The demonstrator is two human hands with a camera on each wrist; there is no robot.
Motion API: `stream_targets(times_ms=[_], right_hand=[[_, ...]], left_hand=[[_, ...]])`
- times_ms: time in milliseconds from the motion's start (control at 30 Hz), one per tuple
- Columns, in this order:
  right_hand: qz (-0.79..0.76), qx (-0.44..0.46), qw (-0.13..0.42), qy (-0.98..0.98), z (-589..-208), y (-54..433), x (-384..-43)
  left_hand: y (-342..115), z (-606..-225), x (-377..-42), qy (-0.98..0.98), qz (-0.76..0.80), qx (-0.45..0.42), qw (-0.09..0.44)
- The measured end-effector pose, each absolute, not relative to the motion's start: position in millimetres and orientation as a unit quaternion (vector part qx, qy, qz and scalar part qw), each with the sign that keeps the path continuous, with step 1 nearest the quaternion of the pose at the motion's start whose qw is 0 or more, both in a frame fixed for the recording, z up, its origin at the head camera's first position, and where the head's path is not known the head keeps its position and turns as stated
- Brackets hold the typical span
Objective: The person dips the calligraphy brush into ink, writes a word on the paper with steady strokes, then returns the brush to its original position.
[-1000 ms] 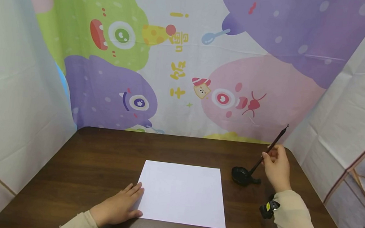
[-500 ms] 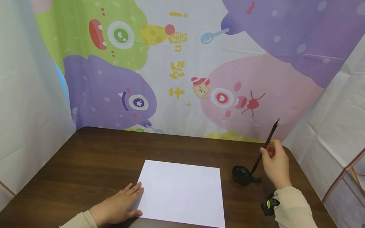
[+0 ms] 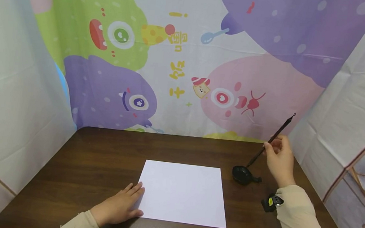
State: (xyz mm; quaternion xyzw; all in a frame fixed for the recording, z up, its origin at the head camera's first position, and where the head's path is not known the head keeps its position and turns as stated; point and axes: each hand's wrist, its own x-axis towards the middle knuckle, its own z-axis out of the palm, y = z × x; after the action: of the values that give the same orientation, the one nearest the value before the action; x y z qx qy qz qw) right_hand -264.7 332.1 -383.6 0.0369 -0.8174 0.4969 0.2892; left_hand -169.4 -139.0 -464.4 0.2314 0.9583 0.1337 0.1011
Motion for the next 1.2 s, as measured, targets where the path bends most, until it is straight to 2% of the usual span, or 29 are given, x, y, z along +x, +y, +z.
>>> stream_targets(times_ms=[300, 933, 1200], right_hand=[[0.629, 0.068, 0.28, -0.723, -374, 317, -264], [0.572, 0.149, 0.265, -0.762, -357, 249, -268], [0.562, 0.17, 0.236, -0.774, -359, 219, -270]], left_hand=[[-138, -466, -170, 0.959, 0.13, 0.229, 0.101], [-137, -465, -169, 0.96, 0.135, 0.226, 0.1], [-135, -466, -168, 0.962, 0.127, 0.219, 0.098]])
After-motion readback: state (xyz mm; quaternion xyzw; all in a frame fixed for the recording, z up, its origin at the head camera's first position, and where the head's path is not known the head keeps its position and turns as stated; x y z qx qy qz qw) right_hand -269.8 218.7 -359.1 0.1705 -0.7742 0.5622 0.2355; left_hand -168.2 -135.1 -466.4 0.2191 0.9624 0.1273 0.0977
